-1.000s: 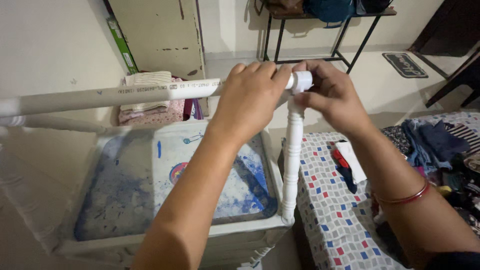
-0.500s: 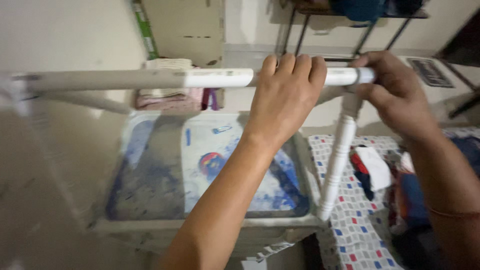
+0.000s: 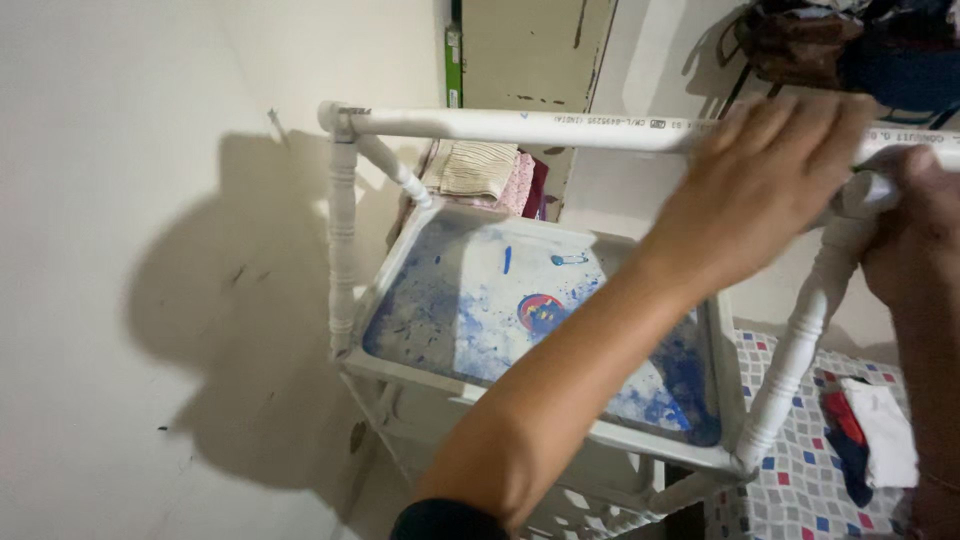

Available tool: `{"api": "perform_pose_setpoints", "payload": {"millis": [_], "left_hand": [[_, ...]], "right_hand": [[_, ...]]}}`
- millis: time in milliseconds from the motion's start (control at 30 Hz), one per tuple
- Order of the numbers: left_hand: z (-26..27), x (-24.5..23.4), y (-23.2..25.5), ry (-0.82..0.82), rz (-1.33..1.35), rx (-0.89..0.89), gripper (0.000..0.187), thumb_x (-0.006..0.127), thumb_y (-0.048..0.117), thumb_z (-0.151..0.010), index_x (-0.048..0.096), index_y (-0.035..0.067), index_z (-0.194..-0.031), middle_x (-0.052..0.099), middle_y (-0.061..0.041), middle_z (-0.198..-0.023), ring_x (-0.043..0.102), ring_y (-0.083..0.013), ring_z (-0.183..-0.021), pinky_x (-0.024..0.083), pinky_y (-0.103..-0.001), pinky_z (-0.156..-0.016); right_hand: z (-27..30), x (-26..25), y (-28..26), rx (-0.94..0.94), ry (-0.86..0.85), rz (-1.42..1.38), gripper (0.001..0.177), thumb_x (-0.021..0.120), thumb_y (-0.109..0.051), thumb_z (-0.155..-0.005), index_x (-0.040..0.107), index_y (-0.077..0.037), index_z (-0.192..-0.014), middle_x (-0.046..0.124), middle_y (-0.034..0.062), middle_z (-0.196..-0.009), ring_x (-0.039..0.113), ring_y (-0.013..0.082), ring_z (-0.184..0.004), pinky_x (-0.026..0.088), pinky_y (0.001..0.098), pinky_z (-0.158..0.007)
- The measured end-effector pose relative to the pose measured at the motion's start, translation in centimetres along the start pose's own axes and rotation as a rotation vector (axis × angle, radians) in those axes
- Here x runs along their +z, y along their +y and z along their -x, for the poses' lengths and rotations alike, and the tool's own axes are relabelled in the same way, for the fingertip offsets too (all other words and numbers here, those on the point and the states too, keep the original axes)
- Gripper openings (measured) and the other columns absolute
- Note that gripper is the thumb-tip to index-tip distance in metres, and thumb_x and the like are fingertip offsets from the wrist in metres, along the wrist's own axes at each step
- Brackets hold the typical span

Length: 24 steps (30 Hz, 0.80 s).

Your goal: The person assembles a white PVC pipe rack by connecting vertical and horizontal pipes with elbow and T-joints. They insert pipes into the base tray, attach vertical supports, and connect horizontal crossbars to complete the frame.

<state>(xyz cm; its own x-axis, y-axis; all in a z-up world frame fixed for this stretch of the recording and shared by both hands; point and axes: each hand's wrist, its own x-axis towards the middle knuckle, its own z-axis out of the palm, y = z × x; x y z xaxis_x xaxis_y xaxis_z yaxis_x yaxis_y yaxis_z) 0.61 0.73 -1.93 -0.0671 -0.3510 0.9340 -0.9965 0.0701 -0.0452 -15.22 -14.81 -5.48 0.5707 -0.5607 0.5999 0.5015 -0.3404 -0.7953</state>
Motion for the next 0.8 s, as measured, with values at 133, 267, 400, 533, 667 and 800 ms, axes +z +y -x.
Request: {"api": "perform_pose_setpoints", "payload": {"millis": [133, 267, 400, 533, 667, 800], "left_hand": [[3.6, -5.6, -6.9, -0.101, 0.117, -0.515, 0.08, 0.077, 0.017, -0.086, 0.04, 0.018, -0.157, 0.015, -0.024, -0.169, 0.044, -0.0316, -0.14, 0.029, -0.06, -0.126], [8.1, -13.5, -19.4, -0.218, -0.647, -0.797, 0.101, 0.091, 0.041, -0.063, 0.045, 0.017, -0.149, 0.022, -0.026, -0.16, 0.016, -0.0547, -0.145, 0.016, -0.079, -0.113], [11.3, -16.6, -25.1, -0.058, -0.208, -0.755, 0.033, 0.075, 0.008, -0.085, 0.056, 0.008, -0.112, 0.071, -0.018, -0.101, 0.071, -0.0376, -0.097, 0.056, -0.049, -0.082], [12.2, -16.0, -26.2, 0.085, -0.115, -0.608, 0.029, 0.074, 0.001, -0.081, 0.055, 0.008, -0.101, 0.071, -0.013, -0.082, 0.072, -0.0361, -0.08, 0.054, -0.046, -0.066], [12.6, -15.7, -27.3, 0.133, -0.053, -0.586, 0.028, 0.072, 0.0, -0.082, 0.054, 0.008, -0.102, 0.071, -0.013, -0.079, 0.073, -0.035, -0.076, 0.055, -0.045, -0.064], [12.7, -15.1, -27.2, 0.189, -0.074, -0.546, 0.024, 0.069, -0.003, -0.085, 0.055, 0.008, -0.102, 0.07, -0.015, -0.079, 0.073, -0.0352, -0.075, 0.056, -0.044, -0.062]], "right_hand": [[0.3, -0.5, 1.0, -0.021, 0.013, -0.052, 0.039, 0.063, -0.039, -0.113, 0.057, -0.001, -0.118, 0.062, 0.0093, -0.104, 0.062, 0.021, -0.097, 0.053, 0.0378, -0.093], [1.0, 0.6, 0.9, -0.057, 0.065, 0.067, 0.04, 0.066, -0.04, -0.108, 0.057, -0.003, -0.122, 0.063, 0.0101, -0.106, 0.063, 0.0225, -0.098, 0.053, 0.0389, -0.093], [1.3, 2.9, -0.7, -0.107, 0.101, 0.278, 0.042, 0.068, -0.04, -0.104, 0.057, -0.005, -0.125, 0.065, 0.0108, -0.108, 0.065, 0.0241, -0.099, 0.054, 0.0401, -0.093], [1.8, 5.9, -3.7, -0.214, 0.096, 0.7, 0.047, 0.07, -0.041, -0.099, 0.056, -0.007, -0.128, 0.066, 0.0115, -0.11, 0.066, 0.0256, -0.1, 0.054, 0.0412, -0.093], [0.8, 10.7, -7.1, -0.398, -0.041, 1.292, 0.052, 0.073, -0.041, -0.094, 0.056, -0.009, -0.132, 0.068, 0.0123, -0.112, 0.068, 0.0271, -0.1, 0.055, 0.0424, -0.092], [-2.1, 16.0, -9.5, -0.362, -0.332, 1.812, 0.058, 0.075, -0.042, -0.09, 0.056, -0.011, -0.135, 0.069, 0.013, -0.114, 0.07, 0.0286, -0.101, 0.055, 0.0435, -0.092]]}}
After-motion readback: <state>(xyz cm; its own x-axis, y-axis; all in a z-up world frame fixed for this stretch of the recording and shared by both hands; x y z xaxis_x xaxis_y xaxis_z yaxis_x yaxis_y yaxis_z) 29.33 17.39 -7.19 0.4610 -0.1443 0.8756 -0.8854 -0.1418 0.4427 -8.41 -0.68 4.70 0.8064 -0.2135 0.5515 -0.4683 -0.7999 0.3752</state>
